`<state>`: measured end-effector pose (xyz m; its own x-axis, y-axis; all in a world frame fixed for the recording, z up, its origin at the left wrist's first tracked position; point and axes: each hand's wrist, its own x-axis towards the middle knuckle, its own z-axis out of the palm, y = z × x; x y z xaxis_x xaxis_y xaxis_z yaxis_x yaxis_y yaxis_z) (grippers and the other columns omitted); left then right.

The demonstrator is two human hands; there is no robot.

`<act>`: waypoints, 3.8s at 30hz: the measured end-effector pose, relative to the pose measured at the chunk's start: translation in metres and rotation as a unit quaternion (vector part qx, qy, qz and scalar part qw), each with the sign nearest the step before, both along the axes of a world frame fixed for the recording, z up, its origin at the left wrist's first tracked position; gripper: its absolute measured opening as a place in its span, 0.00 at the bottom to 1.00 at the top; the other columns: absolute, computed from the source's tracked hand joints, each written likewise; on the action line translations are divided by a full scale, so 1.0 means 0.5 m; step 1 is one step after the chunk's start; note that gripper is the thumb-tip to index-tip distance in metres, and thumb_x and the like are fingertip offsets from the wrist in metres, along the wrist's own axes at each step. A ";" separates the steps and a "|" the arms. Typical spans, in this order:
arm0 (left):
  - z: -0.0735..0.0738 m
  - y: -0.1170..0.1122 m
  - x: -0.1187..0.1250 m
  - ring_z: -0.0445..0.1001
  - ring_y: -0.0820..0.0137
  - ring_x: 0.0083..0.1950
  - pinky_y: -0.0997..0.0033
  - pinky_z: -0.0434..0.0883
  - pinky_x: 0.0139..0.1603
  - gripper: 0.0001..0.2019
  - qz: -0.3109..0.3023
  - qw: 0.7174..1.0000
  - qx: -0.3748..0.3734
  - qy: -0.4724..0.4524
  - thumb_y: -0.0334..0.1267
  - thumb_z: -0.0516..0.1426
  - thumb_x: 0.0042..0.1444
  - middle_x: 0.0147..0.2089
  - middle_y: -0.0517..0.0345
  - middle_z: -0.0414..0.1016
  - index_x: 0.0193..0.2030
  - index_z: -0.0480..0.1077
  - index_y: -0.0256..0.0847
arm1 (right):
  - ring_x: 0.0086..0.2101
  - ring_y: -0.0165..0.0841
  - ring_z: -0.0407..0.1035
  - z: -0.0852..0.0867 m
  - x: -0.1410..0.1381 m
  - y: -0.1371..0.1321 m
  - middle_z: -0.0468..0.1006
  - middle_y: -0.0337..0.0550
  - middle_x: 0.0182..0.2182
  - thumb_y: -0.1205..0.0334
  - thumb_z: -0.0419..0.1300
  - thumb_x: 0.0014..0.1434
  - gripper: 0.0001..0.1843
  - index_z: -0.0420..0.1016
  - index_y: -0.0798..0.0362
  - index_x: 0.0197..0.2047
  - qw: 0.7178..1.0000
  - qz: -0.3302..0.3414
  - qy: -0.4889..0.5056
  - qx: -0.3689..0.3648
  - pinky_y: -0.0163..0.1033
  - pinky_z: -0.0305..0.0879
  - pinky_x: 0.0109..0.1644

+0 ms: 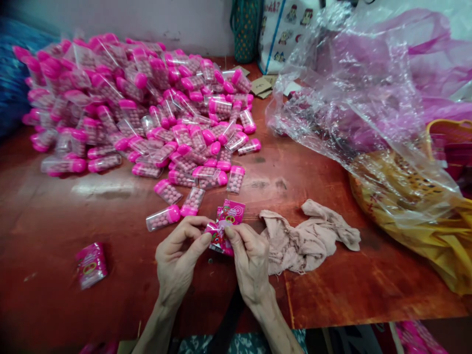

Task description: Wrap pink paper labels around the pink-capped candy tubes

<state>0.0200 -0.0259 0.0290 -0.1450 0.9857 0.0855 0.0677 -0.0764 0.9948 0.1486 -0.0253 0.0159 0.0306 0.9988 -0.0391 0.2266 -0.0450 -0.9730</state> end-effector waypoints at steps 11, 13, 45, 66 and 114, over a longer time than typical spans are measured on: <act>0.012 0.006 -0.013 0.72 0.67 0.40 0.67 0.67 0.42 0.08 -0.075 0.997 0.005 -0.024 0.26 0.59 0.49 0.39 0.54 0.73 0.23 0.66 0.38 | 0.23 0.25 0.56 0.006 0.000 -0.003 0.63 0.33 0.21 0.60 0.52 0.62 0.13 0.69 0.53 0.27 1.000 0.011 0.011 -0.021 0.31 0.53 0.26; 0.011 0.005 -0.009 0.72 0.67 0.41 0.67 0.67 0.43 0.06 -0.052 0.999 -0.002 -0.012 0.26 0.57 0.51 0.40 0.53 0.72 0.26 0.67 0.38 | 0.23 0.25 0.56 0.008 0.001 -0.002 0.63 0.33 0.21 0.60 0.52 0.62 0.13 0.69 0.53 0.27 0.999 -0.001 0.022 -0.030 0.31 0.53 0.26; 0.001 -0.003 0.003 0.68 0.73 0.27 0.74 0.65 0.28 0.09 0.048 0.998 -0.030 -0.008 0.30 0.61 0.47 0.24 0.61 0.68 0.20 0.66 0.38 | 0.29 0.32 0.68 0.015 -0.002 -0.002 0.73 0.39 0.26 0.68 0.59 0.56 0.05 0.76 0.50 0.33 0.994 -0.009 -0.013 0.106 0.37 0.65 0.32; 0.004 0.012 0.002 0.71 0.68 0.35 0.70 0.68 0.35 0.05 -0.092 0.993 -0.030 0.074 0.32 0.57 0.52 0.33 0.54 0.72 0.29 0.75 0.39 | 0.30 0.32 0.68 0.002 0.004 0.002 0.75 0.40 0.28 0.65 0.54 0.60 0.09 0.76 0.50 0.35 0.997 0.005 -0.045 0.069 0.37 0.64 0.34; -0.008 -0.005 -0.137 0.76 0.64 0.41 0.68 0.72 0.43 0.10 0.179 0.926 -0.105 -0.317 0.33 0.63 0.44 0.39 0.49 0.79 0.36 0.77 0.34 | 0.36 0.38 0.63 0.054 -0.086 0.005 0.68 0.51 0.34 0.73 0.55 0.58 0.19 0.69 0.58 0.53 0.881 0.128 -0.358 0.281 0.44 0.66 0.39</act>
